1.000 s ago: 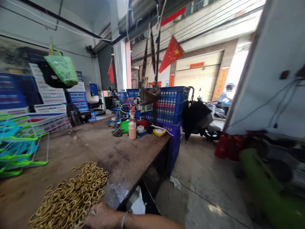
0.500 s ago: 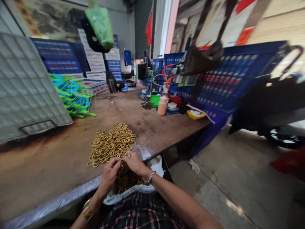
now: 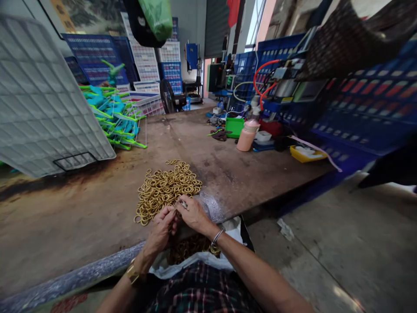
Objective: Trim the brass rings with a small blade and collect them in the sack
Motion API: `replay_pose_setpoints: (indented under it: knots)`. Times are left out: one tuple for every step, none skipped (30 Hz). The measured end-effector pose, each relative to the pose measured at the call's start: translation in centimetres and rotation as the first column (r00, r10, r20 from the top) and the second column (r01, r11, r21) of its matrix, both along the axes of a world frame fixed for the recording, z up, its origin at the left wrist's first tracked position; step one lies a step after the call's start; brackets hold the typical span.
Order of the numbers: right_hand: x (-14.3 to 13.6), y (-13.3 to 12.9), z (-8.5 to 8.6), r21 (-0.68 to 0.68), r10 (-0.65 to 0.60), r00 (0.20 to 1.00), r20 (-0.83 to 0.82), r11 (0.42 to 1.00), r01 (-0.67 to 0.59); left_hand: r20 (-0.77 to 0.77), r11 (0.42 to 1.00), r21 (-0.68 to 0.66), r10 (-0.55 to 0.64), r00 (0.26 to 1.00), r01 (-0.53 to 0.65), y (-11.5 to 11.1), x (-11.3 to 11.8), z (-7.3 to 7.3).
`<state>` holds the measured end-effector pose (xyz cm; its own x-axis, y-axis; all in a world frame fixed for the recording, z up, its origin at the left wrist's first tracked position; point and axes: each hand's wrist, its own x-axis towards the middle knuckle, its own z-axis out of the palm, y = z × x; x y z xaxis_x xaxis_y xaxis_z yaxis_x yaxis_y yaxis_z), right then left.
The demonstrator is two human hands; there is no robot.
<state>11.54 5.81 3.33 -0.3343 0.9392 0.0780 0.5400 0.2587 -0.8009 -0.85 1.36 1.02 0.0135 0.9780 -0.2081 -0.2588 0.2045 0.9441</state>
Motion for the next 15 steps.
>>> replay_pose_setpoints:
  knots:
    - [-0.1, 0.2, -0.1, -0.015, 0.004, 1.000, -0.017, 1.000, -0.004, 0.034, 1.000, -0.008, -0.002, 0.999, 0.002, 0.1, 0.0, 0.0]
    - [-0.1, 0.3, -0.2, -0.029, 0.010, 0.999, -0.035, 1.000, -0.011, 0.068, 1.000, -0.015, -0.003, 0.998, 0.004, 0.1, -0.1, -0.1]
    - [-0.2, 0.5, -0.3, -0.042, 0.016, 0.998, -0.056, 0.999, -0.018, 0.101, 1.000, -0.021, -0.002, 0.995, 0.005, 0.2, -0.1, -0.1]
    - [-0.3, 0.7, -0.5, -0.058, 0.021, 0.997, -0.080, 0.998, -0.026, 0.133, 1.000, -0.030, -0.001, 0.991, 0.005, 0.2, -0.1, 0.0]
    - [-0.3, 0.9, -0.7, -0.077, 0.028, 0.994, -0.107, 0.996, -0.036, 0.162, 0.999, -0.042, 0.000, 0.987, 0.007, 0.3, -0.1, 0.0]
    - [-0.3, 1.1, -0.9, -0.094, 0.027, 0.991, -0.131, 0.995, -0.040, 0.186, 0.998, -0.054, 0.003, 0.983, 0.007, 0.4, -0.1, 0.1]
    - [-0.3, 1.3, -1.1, -0.103, 0.016, 0.990, -0.142, 0.994, -0.031, 0.203, 0.998, -0.065, 0.006, 0.979, 0.007, 0.4, -0.1, 0.1]
    - [-0.2, 1.4, -1.3, -0.098, -0.004, 0.991, -0.133, 0.995, -0.009, 0.214, 0.997, -0.073, 0.011, 0.977, 0.004, 0.5, -0.1, 0.2]
    - [-0.1, 1.5, -1.4, -0.076, -0.026, 0.995, -0.100, 0.997, 0.019, 0.216, 0.997, -0.077, 0.017, 0.976, 0.000, 0.6, -0.1, 0.2]
    - [0.0, 1.6, -1.6, -0.039, -0.044, 0.998, -0.043, 0.998, 0.043, 0.209, 0.997, -0.076, 0.025, 0.978, -0.009, 0.6, -0.1, 0.3]
    - [0.1, 1.6, -1.7, 0.006, -0.051, 0.998, 0.034, 0.999, 0.051, 0.195, 0.997, -0.071, 0.037, 0.980, -0.023, 0.7, -0.1, 0.3]
    - [0.2, 1.5, -1.8, 0.049, -0.043, 0.991, 0.126, 0.998, 0.037, 0.175, 0.997, -0.064, 0.049, 0.983, -0.039, 0.7, -0.2, 0.2]
    - [0.4, 1.3, -1.8, 0.079, -0.019, 0.975, 0.223, 0.997, 0.001, 0.154, 0.997, -0.057, 0.058, 0.986, -0.050, 0.8, -0.2, 0.2]
    - [0.4, 1.1, -1.8, 0.095, 0.012, 0.949, 0.314, 0.995, -0.043, 0.133, 0.997, -0.050, 0.064, 0.989, -0.058, 0.8, -0.2, 0.1]
    - [0.5, 0.9, -1.7, 0.101, 0.039, 0.920, 0.391, 0.991, -0.086, 0.114, 0.997, -0.043, 0.067, 0.991, -0.062, 0.8, -0.2, 0.0]
